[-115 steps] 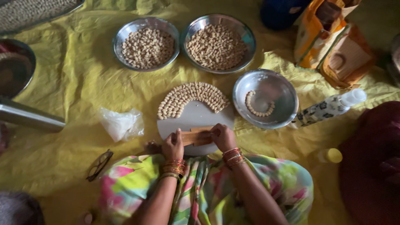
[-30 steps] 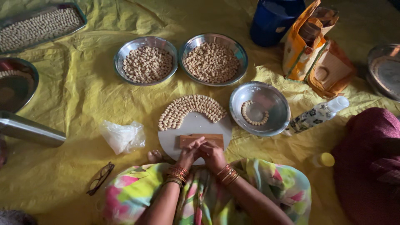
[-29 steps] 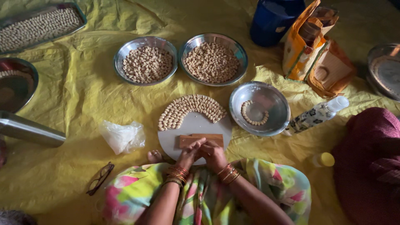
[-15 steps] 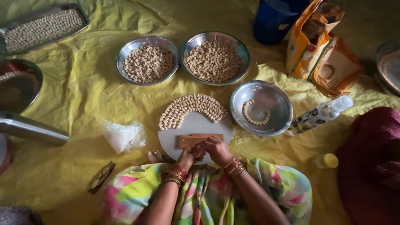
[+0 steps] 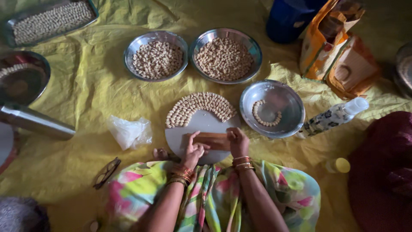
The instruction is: The person sits on a yellow cloth and repeatedly takes small dough balls from a metal bowl, presses them into a wooden mold, and places the shaped pieces onto a tray. The process is repeated continuously with multiple bowls of dough nearby.
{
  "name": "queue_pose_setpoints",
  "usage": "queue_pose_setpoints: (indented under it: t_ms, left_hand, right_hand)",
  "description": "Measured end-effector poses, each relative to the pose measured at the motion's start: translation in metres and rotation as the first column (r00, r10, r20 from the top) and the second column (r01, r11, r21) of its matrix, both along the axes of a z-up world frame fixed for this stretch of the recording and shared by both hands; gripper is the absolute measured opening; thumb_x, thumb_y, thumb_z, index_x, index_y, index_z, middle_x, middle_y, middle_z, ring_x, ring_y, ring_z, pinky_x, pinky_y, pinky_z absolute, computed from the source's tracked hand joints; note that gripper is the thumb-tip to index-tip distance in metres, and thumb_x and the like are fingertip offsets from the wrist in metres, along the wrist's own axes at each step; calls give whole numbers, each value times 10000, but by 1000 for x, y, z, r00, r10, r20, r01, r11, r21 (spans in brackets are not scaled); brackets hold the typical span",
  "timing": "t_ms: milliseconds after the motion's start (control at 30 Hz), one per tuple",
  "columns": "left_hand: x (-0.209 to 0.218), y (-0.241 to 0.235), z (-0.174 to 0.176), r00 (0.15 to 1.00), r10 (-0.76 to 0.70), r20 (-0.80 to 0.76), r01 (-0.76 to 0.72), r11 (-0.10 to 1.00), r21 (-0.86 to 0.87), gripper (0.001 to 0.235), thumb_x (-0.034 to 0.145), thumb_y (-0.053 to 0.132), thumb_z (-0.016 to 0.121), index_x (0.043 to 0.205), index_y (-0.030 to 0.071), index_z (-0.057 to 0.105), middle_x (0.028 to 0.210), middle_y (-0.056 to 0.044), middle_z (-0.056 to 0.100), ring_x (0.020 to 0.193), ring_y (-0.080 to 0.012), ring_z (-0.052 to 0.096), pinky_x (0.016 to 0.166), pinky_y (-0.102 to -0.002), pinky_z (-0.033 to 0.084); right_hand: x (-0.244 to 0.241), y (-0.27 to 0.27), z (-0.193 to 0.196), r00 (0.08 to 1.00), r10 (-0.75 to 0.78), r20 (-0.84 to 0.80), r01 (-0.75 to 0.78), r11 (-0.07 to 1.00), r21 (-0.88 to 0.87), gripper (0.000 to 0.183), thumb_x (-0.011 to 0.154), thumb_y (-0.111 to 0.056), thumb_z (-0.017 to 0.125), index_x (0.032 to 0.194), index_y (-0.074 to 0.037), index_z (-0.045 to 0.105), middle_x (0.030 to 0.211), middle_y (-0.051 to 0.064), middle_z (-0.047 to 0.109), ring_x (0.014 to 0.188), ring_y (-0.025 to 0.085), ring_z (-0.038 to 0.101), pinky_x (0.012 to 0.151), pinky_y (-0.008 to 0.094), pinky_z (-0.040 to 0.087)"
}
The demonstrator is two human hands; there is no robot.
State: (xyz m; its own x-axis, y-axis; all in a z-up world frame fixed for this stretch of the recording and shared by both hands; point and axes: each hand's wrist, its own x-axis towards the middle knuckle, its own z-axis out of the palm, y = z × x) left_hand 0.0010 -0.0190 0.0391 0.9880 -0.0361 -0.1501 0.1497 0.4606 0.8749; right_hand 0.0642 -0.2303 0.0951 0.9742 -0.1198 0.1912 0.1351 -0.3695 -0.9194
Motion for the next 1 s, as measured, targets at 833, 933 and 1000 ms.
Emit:
queue_pose_setpoints:
  t_ms: [833, 933, 1000]
  left_hand:
    - [-1, -13, -5, 993, -76, -90, 95, 970, 223, 371, 1047, 426, 488, 1012, 145, 727, 811, 40, 694, 553, -29, 458, 492, -215, 364]
    - [2, -12, -11, 984, -85, -154, 93, 995, 44, 223, 1027, 326, 544, 1000, 172, 703, 803, 45, 688, 498, -37, 438, 448, -215, 334]
    - [4, -12, -15, 983, -78, -163, 83, 996, 23, 204, 1047, 305, 577, 974, 162, 703, 805, 56, 679, 500, -25, 426, 447, -206, 318]
  right_hand:
    - [-21, 27, 9, 856, 514, -51, -470, 816, 335, 134, 876, 24, 739, 1005, 41, 708, 886, 107, 777, 764, 145, 728, 665, 291, 606]
    - [-24, 31, 23, 812, 581, -56, -489, 729, 479, 150, 875, 27, 706, 1024, 28, 696, 914, 91, 762, 778, 154, 734, 670, 296, 613]
    - [-26, 28, 32, 819, 569, -81, -525, 798, 295, 158, 872, 48, 711, 1029, 32, 707, 910, 97, 771, 793, 164, 741, 701, 295, 615]
